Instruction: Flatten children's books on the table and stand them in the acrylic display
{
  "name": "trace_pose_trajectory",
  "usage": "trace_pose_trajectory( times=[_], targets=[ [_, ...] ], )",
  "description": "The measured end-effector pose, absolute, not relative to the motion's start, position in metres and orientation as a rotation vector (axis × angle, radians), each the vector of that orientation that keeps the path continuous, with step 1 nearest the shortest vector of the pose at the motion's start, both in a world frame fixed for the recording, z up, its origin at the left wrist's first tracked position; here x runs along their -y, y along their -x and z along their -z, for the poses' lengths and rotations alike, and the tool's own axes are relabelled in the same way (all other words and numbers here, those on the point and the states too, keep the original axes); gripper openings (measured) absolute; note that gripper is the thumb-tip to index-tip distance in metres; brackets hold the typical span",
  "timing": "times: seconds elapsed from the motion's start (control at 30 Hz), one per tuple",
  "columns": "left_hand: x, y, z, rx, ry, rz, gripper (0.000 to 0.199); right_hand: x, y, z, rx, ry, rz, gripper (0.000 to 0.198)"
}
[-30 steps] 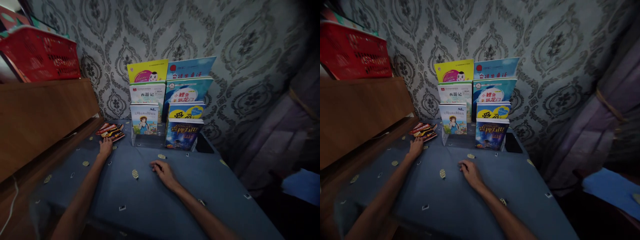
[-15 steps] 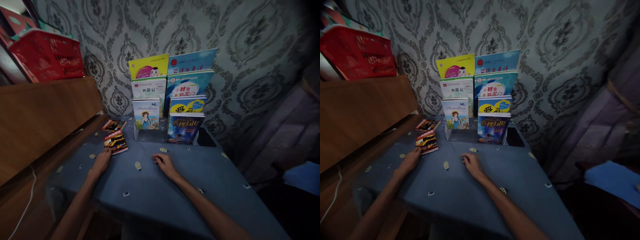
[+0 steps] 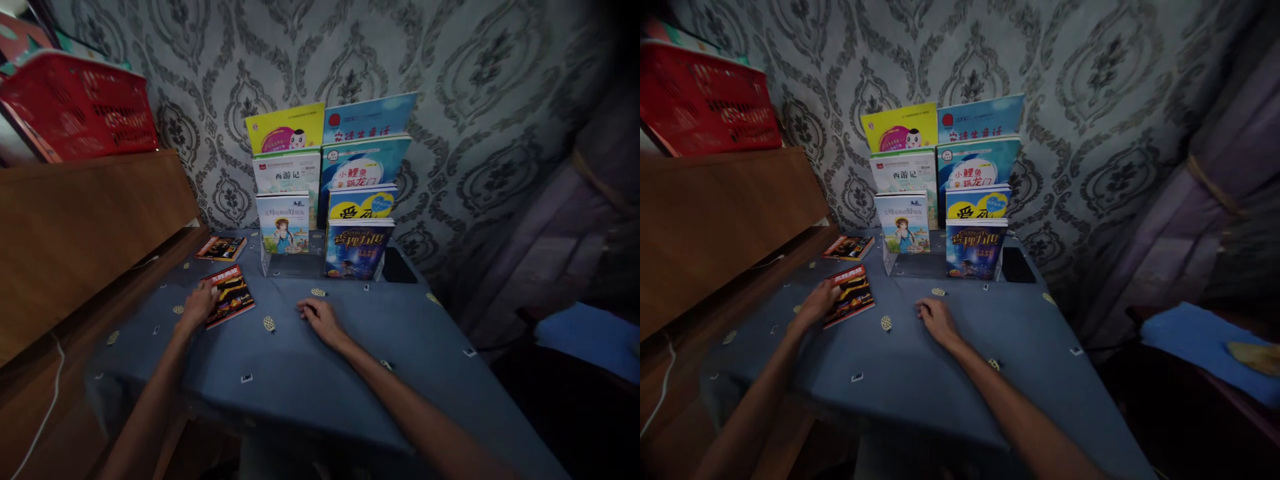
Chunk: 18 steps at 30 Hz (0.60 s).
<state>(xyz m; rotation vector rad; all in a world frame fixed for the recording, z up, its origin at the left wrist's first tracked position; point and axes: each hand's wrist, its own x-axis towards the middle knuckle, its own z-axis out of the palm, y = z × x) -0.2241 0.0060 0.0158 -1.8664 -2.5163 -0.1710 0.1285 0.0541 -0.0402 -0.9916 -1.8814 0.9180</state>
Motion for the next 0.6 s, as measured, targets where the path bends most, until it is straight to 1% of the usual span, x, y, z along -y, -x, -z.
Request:
trace_pose_trajectory(
  times=[0.1,0.27,0.37,0.47,0.6],
  targets=[
    [-0.022,0.215,-0.001,2.531,1.671,0.198,0.048,-0.053,-0.129,0.040,1.884,1.008,-0.920,0.029],
    [-0.026,0.219,0.015,2.481,1.698,0.119,0.050,-0.055,-0.126,0.042,1.868,1.007,-0.944,0.029],
    [-0.023,0.224,0.019,2.414,1.740,0.064,0.047,-0.055,-0.126,0.040,1.888,1.025,-0.923,0.029],
    [-0.019,0.226,0.027,2.240,1.879,0.008,0.041,-0.054,-0.126,0.038,1.893,1.047,-0.905,0.031],
    [-0.012,0.225,0.038,2.151,1.948,0.139,0.045,-0.053,-0.127,0.036,1.929,1.054,-0.845,0.032]
  ],
)
